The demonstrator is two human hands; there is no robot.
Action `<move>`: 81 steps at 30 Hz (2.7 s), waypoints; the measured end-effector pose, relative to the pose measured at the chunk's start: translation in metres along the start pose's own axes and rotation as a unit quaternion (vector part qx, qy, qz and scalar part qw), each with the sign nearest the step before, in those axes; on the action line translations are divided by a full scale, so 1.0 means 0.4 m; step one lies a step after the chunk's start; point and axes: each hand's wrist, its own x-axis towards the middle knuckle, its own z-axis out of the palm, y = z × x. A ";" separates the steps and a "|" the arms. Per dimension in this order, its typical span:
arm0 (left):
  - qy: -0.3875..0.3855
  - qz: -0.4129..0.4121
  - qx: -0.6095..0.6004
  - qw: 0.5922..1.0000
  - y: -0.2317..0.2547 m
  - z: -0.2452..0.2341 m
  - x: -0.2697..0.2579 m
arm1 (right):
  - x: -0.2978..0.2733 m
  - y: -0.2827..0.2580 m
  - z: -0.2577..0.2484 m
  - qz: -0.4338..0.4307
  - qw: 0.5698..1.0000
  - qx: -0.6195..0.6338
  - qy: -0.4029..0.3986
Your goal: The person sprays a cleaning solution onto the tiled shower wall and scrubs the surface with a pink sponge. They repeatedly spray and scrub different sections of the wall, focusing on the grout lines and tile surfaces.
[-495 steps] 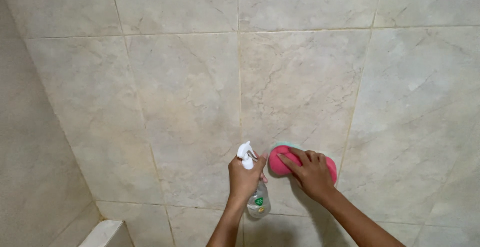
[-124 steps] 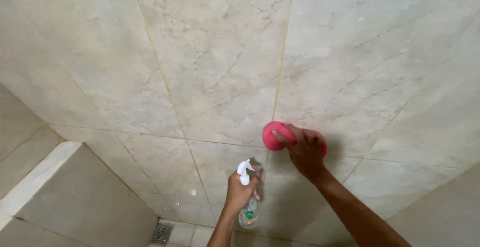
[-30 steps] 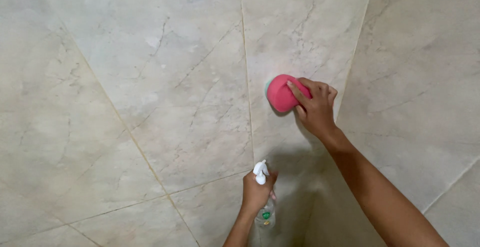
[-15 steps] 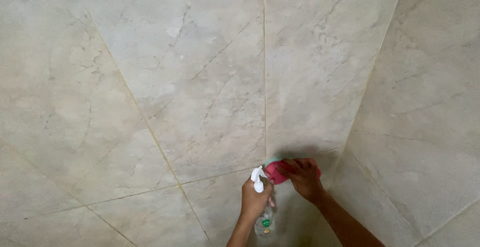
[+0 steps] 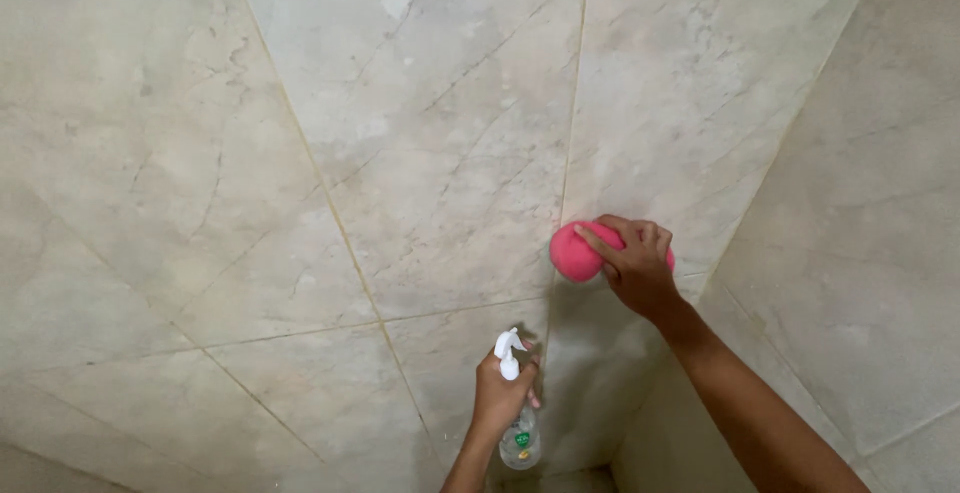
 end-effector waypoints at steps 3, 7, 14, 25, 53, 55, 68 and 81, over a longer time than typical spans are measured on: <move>0.017 -0.004 -0.009 1.000 -0.002 -0.002 -0.020 | -0.020 -0.017 -0.018 0.004 0.999 0.024 -0.028; 0.028 -0.003 -0.045 0.999 -0.009 0.004 -0.051 | -0.110 -0.080 -0.006 0.013 0.999 0.034 -0.025; 0.072 0.029 -0.020 0.997 0.031 0.015 -0.120 | -0.336 -0.239 0.009 0.048 0.994 0.083 -0.044; -0.018 0.027 0.131 0.991 0.077 0.021 -0.189 | -0.472 -0.336 -0.111 0.123 0.992 0.025 -0.031; -0.166 -0.010 0.030 0.986 0.105 -0.174 -0.371 | -0.548 -0.716 -0.241 0.293 0.951 -0.076 -0.057; -0.172 -0.009 0.044 0.984 0.105 -0.176 -0.374 | -0.544 -0.720 -0.245 0.296 0.950 -0.077 -0.056; -0.145 -0.004 -0.013 0.989 0.051 -0.082 -0.316 | -0.538 -0.578 -0.247 0.291 0.953 -0.054 -0.065; 0.030 -0.036 0.042 0.998 -0.159 0.177 -0.175 | -0.599 -0.148 -0.137 0.275 0.960 -0.050 0.010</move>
